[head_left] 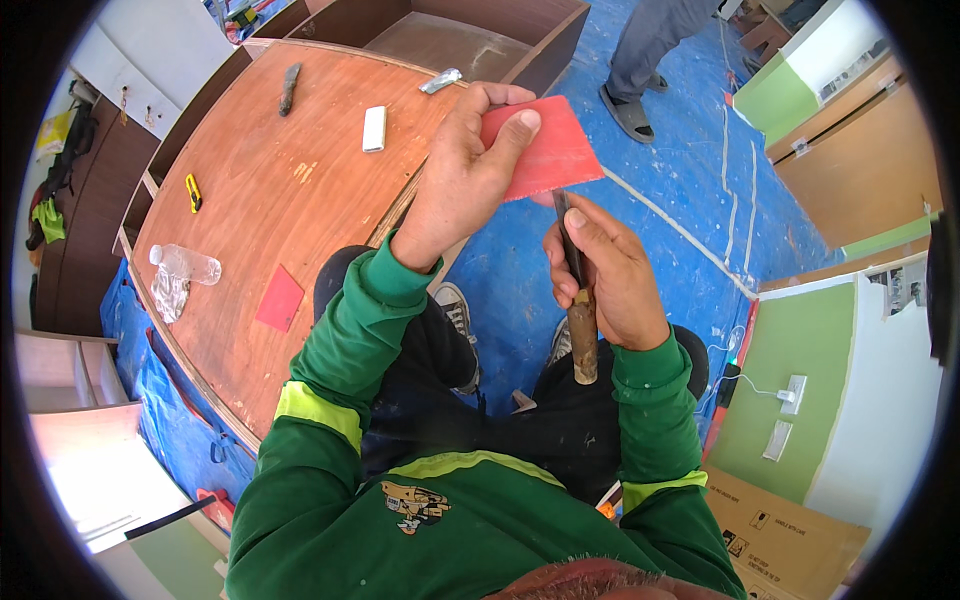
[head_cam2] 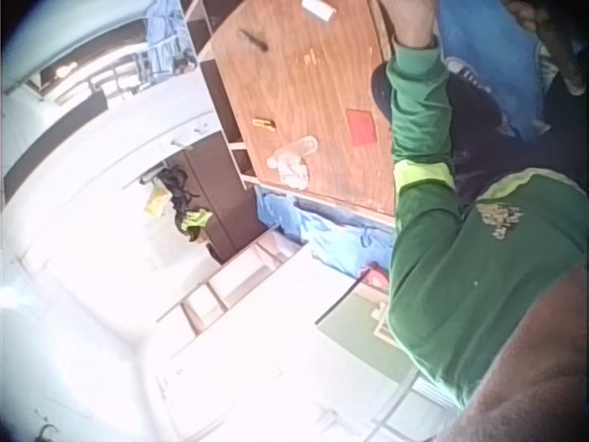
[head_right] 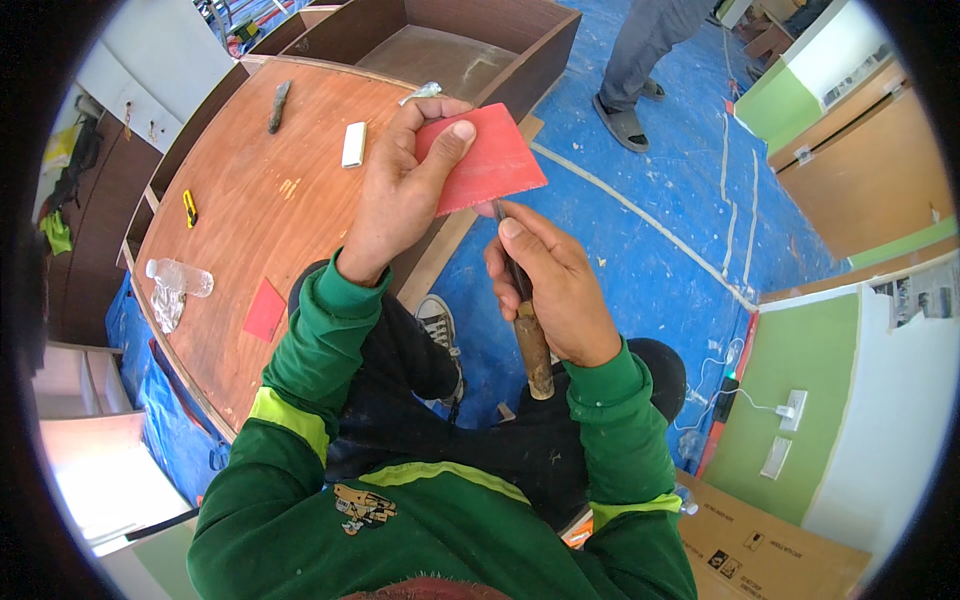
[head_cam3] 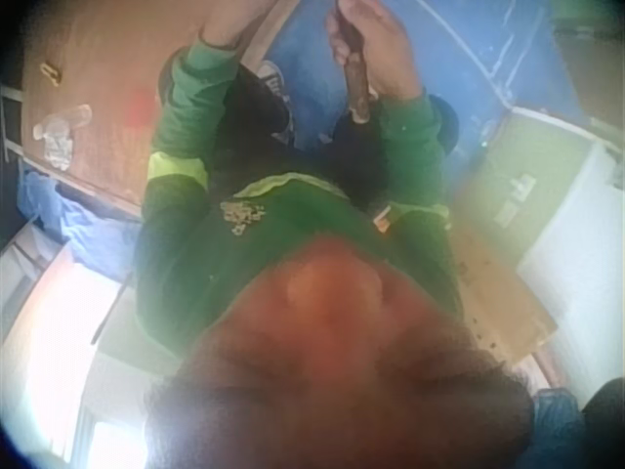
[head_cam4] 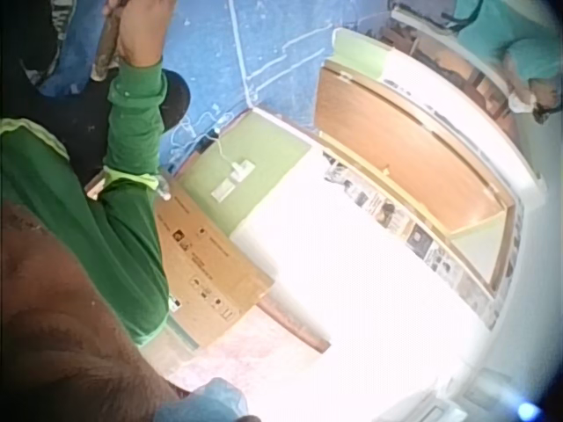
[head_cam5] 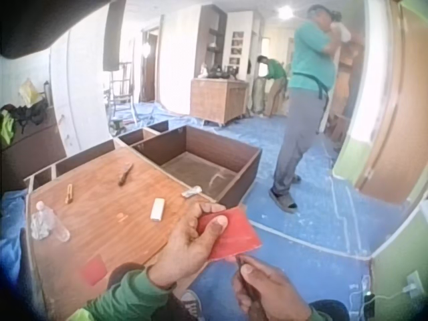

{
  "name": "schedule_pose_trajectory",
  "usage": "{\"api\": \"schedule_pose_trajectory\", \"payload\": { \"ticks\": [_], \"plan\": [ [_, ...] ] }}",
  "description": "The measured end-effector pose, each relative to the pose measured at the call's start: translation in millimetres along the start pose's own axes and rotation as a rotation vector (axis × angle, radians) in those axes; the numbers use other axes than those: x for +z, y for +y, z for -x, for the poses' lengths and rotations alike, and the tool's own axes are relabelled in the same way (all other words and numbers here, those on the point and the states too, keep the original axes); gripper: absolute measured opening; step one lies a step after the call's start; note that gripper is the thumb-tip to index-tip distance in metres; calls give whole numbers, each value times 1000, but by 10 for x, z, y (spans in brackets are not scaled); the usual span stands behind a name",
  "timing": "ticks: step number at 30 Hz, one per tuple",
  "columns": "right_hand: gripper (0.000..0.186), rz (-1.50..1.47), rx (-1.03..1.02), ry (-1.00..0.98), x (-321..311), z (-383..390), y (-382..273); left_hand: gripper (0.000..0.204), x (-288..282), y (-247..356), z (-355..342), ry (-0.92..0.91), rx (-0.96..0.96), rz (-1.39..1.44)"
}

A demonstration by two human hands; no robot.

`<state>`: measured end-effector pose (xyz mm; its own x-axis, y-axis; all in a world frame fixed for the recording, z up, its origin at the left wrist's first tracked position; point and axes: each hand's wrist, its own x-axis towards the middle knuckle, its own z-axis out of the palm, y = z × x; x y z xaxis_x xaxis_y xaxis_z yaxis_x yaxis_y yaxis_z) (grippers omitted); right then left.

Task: The person sits on the floor and uses a utility knife to cut a small red rectangular piece of material. They repeatedly score and fold the material to make a cut, then place the cut piece on a nearby wooden surface.

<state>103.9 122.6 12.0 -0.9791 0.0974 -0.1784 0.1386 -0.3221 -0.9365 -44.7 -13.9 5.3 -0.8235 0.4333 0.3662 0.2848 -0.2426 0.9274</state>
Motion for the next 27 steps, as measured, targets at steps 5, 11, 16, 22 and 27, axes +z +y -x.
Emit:
{"api": "schedule_pose_trajectory", "payload": {
  "ticks": [5, 11, 16, 22, 27],
  "plan": [
    [48, -2, -7, 24, 18, -6, 14, 32, 2, 12, -1, -14, -2, 7],
    [46, 24, 32, 134, -13, -164, 195, 30, 97, 57, 77, -37, 46, -5],
    [47, -59, 26, 49, -17, -73, 71, 31, -40, 60, -7, 47, 97, -66],
    [49, -19, 3, -23, 56, -24, 22, 29, -67, 1, -32, 49, 71, -75],
    [50, -44, -14, -19, 41, -30, 24, 32, -33, 30, -6, 40, 58, -95]
  ]
}}
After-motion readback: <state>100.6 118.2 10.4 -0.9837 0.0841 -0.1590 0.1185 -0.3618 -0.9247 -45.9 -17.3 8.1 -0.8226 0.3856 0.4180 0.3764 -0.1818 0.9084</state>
